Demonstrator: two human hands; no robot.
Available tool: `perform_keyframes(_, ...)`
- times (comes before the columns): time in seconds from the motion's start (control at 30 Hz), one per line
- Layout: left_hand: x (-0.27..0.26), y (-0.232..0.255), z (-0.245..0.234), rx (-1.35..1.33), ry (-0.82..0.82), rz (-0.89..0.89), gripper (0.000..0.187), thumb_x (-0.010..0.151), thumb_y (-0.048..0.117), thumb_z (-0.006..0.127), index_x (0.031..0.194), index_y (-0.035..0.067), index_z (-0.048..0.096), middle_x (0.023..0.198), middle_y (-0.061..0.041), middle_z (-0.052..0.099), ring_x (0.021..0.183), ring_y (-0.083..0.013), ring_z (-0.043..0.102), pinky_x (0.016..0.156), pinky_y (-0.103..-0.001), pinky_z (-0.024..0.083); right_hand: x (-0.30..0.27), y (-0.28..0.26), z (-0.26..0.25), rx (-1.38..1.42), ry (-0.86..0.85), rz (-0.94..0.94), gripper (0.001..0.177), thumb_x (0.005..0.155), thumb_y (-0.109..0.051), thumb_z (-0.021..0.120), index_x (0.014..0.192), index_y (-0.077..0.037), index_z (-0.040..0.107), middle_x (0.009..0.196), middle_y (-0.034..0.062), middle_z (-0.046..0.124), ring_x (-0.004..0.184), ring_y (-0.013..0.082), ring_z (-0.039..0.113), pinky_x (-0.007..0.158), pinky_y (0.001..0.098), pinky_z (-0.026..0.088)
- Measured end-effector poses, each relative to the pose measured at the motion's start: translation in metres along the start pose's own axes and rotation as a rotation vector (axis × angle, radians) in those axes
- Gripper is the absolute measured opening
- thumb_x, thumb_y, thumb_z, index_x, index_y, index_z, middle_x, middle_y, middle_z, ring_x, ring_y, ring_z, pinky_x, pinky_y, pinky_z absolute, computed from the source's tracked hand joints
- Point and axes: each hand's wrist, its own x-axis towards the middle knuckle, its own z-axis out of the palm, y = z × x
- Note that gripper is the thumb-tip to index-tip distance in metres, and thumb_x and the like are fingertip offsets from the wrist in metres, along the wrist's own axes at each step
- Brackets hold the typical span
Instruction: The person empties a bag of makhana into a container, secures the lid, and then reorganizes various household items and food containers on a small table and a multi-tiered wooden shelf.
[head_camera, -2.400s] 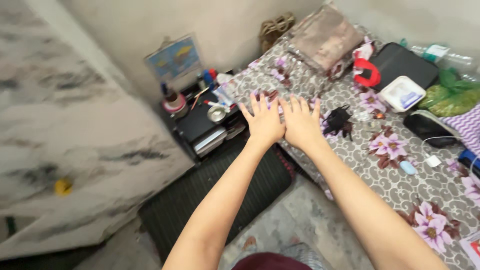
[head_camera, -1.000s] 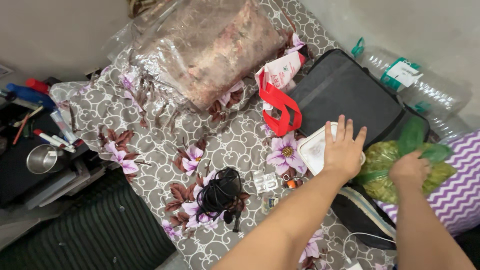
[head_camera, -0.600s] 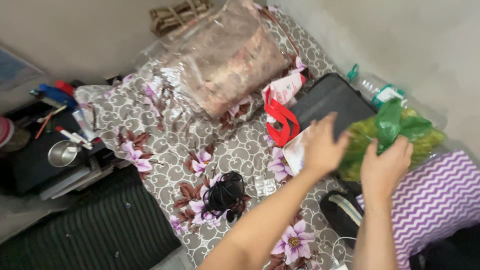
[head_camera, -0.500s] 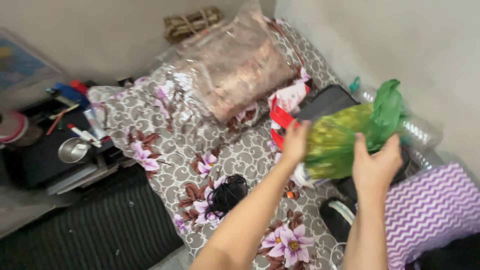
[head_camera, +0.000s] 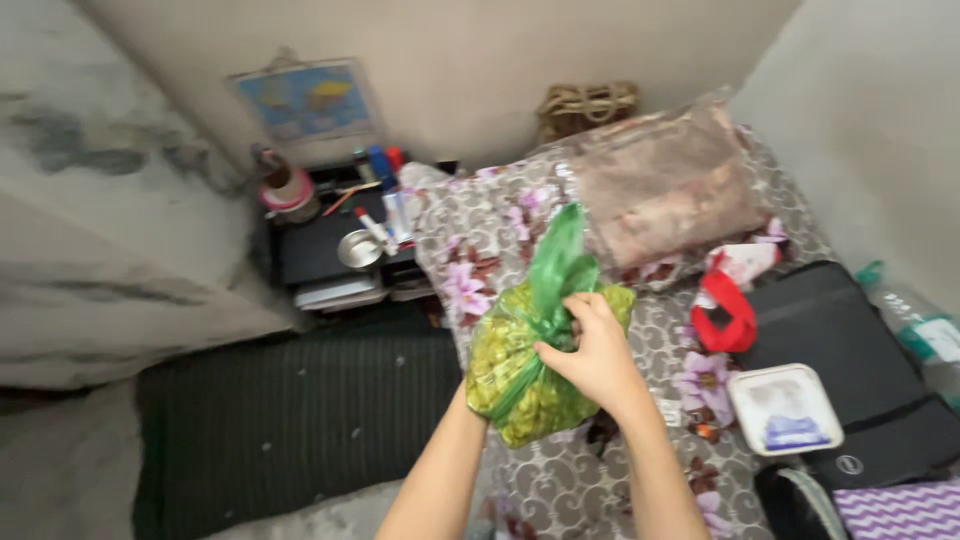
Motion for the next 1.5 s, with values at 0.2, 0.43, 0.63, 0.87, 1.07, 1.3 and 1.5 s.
perform_keyframes(0.2, -0.103, 0.049, -0.024, 0.047, 0.036, 0.149, 0.073, 0.091, 0.056, 0.048, 0.145, 0.007, 0.053, 0.134, -0.015, 0.063, 0.114, -0.0291, 0.066, 0.097, -0.047, 0.055, 0.008, -0.081, 0.060, -0.318, -0.033, -0.420, 0.043, 0.083, -0.032, 0.078, 0.101, 0.004, 0.064, 0.098, 0.0215, 0.066, 0.097, 0.0415, 0.062, 0.085, 0.0494, 0.049)
perform_keyframes(0.43, -0.259, 0.140, -0.033, 0.113, 0.312, 0.288, 0.089, 0.088, 0.071, 0.050, 0.146, 0.003, 0.049, 0.134, -0.021, 0.063, 0.112, -0.0317, 0.067, 0.094, -0.050, 0.055, -0.024, -0.173, 0.106, -0.061, -0.007, -0.314, 0.028, 0.098, -0.025, 0.068, 0.098, 0.002, 0.059, 0.091, 0.0215, 0.062, 0.088, 0.0412, 0.061, 0.076, 0.0486, 0.047)
perform_keyframes(0.63, -0.359, 0.158, 0.026, 1.838, 0.442, 1.142, 0.093, 0.070, 0.040, 0.080, 0.146, 0.002, 0.044, 0.146, -0.018, 0.051, 0.128, -0.0393, 0.052, 0.111, -0.050, 0.036, -0.045, -0.239, 0.137, 0.043, -0.058, -0.270, 0.031, 0.091, -0.028, 0.074, 0.093, 0.002, 0.063, 0.082, 0.0196, 0.061, 0.075, 0.0359, 0.061, 0.069, 0.0450, 0.047)
perform_keyframes(0.87, -0.322, 0.108, 0.075, 1.994, 0.744, 1.118, 0.039, 0.094, 0.030, 0.069, 0.121, 0.004, 0.061, 0.116, -0.014, 0.067, 0.117, -0.0342, 0.058, 0.111, -0.051, 0.038, -0.058, -0.251, 0.144, -0.228, 0.060, -0.415, 0.038, 0.084, -0.036, 0.080, 0.084, 0.000, 0.068, 0.078, 0.0144, 0.065, 0.078, 0.0366, 0.061, 0.071, 0.0485, 0.046)
perform_keyframes(1.07, -0.272, 0.076, 0.064, 1.954, 0.628, 0.929, 0.036, 0.089, 0.028, 0.070, 0.119, 0.009, 0.066, 0.100, -0.012, 0.070, 0.104, -0.0332, 0.060, 0.100, -0.050, 0.039, -0.062, -0.195, 0.112, -0.004, -0.125, -0.040, 0.038, 0.089, -0.037, 0.076, 0.098, 0.000, 0.070, 0.089, 0.0142, 0.070, 0.080, 0.0278, 0.068, 0.072, 0.0392, 0.054)
perform_keyframes(1.3, -0.133, 0.001, 0.070, 1.890, 0.473, 0.632, 0.064, 0.091, 0.035, 0.070, 0.141, 0.009, 0.042, 0.087, -0.021, 0.072, 0.081, -0.0436, 0.068, 0.073, -0.054, 0.050, -0.036, -0.072, 0.053, 0.117, 0.334, 0.211, 0.051, 0.089, -0.030, 0.075, 0.124, 0.003, 0.056, 0.105, 0.0155, 0.071, 0.087, 0.0231, 0.072, 0.072, 0.0344, 0.057)
perform_keyframes(1.5, -0.015, -0.087, 0.080, 1.937, 0.323, 0.336, 0.063, 0.097, 0.044, 0.062, 0.147, 0.014, 0.040, 0.085, -0.022, 0.072, 0.076, -0.0431, 0.070, 0.068, -0.055, 0.052, -0.055, 0.180, 0.008, 0.123, 0.401, 0.475, 0.042, 0.097, -0.033, 0.069, 0.119, 0.002, 0.068, 0.106, 0.0166, 0.076, 0.096, 0.0234, 0.073, 0.086, 0.0361, 0.055)
